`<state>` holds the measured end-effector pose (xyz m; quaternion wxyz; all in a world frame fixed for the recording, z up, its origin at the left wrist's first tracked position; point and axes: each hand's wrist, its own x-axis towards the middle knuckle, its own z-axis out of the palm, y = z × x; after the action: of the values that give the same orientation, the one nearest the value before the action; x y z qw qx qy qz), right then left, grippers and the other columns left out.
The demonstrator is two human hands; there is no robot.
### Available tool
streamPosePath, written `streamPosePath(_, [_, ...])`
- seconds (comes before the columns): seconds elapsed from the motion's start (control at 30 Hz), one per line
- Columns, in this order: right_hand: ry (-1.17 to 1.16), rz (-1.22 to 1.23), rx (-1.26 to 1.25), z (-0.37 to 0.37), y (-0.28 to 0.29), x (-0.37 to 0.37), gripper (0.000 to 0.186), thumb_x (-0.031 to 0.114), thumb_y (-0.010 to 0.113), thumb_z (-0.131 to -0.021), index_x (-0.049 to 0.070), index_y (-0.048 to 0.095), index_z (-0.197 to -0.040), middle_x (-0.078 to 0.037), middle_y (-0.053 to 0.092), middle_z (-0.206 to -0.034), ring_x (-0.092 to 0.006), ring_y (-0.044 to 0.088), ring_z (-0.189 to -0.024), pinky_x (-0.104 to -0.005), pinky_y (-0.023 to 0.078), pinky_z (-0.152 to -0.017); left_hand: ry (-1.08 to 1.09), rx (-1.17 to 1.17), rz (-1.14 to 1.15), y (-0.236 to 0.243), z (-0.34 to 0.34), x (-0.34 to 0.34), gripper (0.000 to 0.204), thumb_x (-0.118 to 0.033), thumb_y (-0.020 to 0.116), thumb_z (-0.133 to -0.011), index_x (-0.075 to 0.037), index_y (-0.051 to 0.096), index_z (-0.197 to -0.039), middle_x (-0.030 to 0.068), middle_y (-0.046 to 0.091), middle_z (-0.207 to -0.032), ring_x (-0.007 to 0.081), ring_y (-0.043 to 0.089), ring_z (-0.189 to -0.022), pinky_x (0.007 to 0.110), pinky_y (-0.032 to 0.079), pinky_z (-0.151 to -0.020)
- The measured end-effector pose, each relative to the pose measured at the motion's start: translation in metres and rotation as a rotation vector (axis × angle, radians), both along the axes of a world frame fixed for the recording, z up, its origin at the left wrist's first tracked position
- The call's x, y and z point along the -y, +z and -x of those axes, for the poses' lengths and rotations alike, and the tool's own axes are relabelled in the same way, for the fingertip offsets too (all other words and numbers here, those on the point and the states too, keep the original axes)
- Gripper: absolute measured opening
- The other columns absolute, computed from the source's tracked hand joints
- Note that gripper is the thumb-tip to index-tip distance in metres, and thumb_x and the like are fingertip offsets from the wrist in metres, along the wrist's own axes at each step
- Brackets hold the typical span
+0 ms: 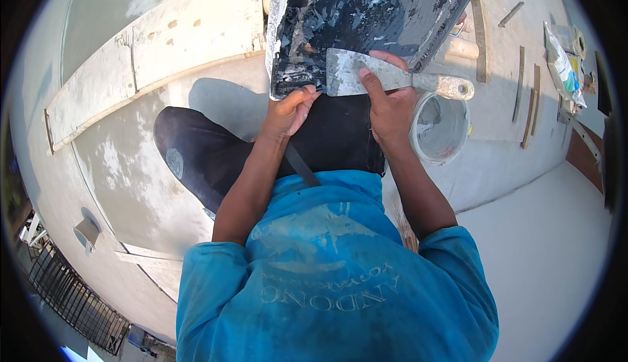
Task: The person uses a putty knife to scrape and mix grey paint inside a black paint tray. They repeatedly spread the paint across the tray surface and scrape the edges to consolidate the material.
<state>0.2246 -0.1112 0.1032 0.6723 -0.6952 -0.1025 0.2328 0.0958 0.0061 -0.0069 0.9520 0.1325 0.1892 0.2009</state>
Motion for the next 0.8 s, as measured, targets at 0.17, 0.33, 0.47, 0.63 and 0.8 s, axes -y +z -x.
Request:
streamPosePath(0.17, [-0.083,-0.087,-0.143,0.008,-0.037,-0.013,0.03,0.005,0.069,-0.089,-0.001,0.062,-0.117,-0.009,0.068,-0.1,-0.0127,0.065,-0.087,-0.0261,0.051,-0.078,-0.068,-0.079,-0.179,0.024,0.007,-0.009,0.073,0.014,0.061,-0.081,-0.005,0.035,-0.147,0.0137,0.056,-0.131,0.0245,0.062,-0.117,0.04,0.054,-0.098])
streamPosePath(0.33, [0.018,0.062,-0.029,0.008,-0.048,-0.009,0.025,0.008,0.069,-0.09,0.001,0.065,-0.113,-0.009,0.07,-0.094,-0.0126,0.065,-0.085,-0.0282,0.052,-0.076,-0.112,-0.053,-0.35,0.049,0.01,-0.048,0.09,-0.014,0.076,-0.078,-0.004,0.026,-0.152,0.0137,0.046,-0.144,0.0262,0.05,-0.132,0.04,0.044,-0.109])
streamPosePath(0.47, [0.12,0.088,0.052,0.012,-0.053,-0.009,0.024,0.013,0.07,-0.09,0.004,0.068,-0.111,-0.008,0.073,-0.09,-0.014,0.067,-0.084,-0.0306,0.052,-0.077,-0.241,-0.321,-0.699,0.058,0.008,-0.072,0.085,-0.014,0.076,-0.076,-0.002,0.035,-0.15,0.0119,0.05,-0.142,0.0204,0.051,-0.127,0.032,0.04,-0.107])
streamPosePath(0.63, [0.234,0.245,0.426,-0.021,-0.017,-0.007,0.024,0.016,0.071,-0.091,0.004,0.07,-0.112,-0.007,0.074,-0.093,-0.0148,0.068,-0.082,-0.029,0.052,-0.075,-0.326,-0.43,-0.738,0.049,0.014,-0.084,0.076,-0.005,0.065,-0.079,-0.003,0.038,-0.149,0.0087,0.058,-0.132,0.0172,0.057,-0.115,0.032,0.045,-0.098])
streamPosePath(0.8, [0.144,0.164,0.507,-0.05,0.019,-0.016,0.024,0.019,0.073,-0.092,0.005,0.071,-0.111,-0.008,0.074,-0.09,-0.0108,0.068,-0.083,-0.0262,0.052,-0.073,-0.251,-0.294,-0.308,0.005,0.023,-0.062,0.062,-0.004,0.064,-0.083,0.0,0.044,-0.142,0.0096,0.064,-0.119,0.0177,0.065,-0.1,0.033,0.052,-0.088])
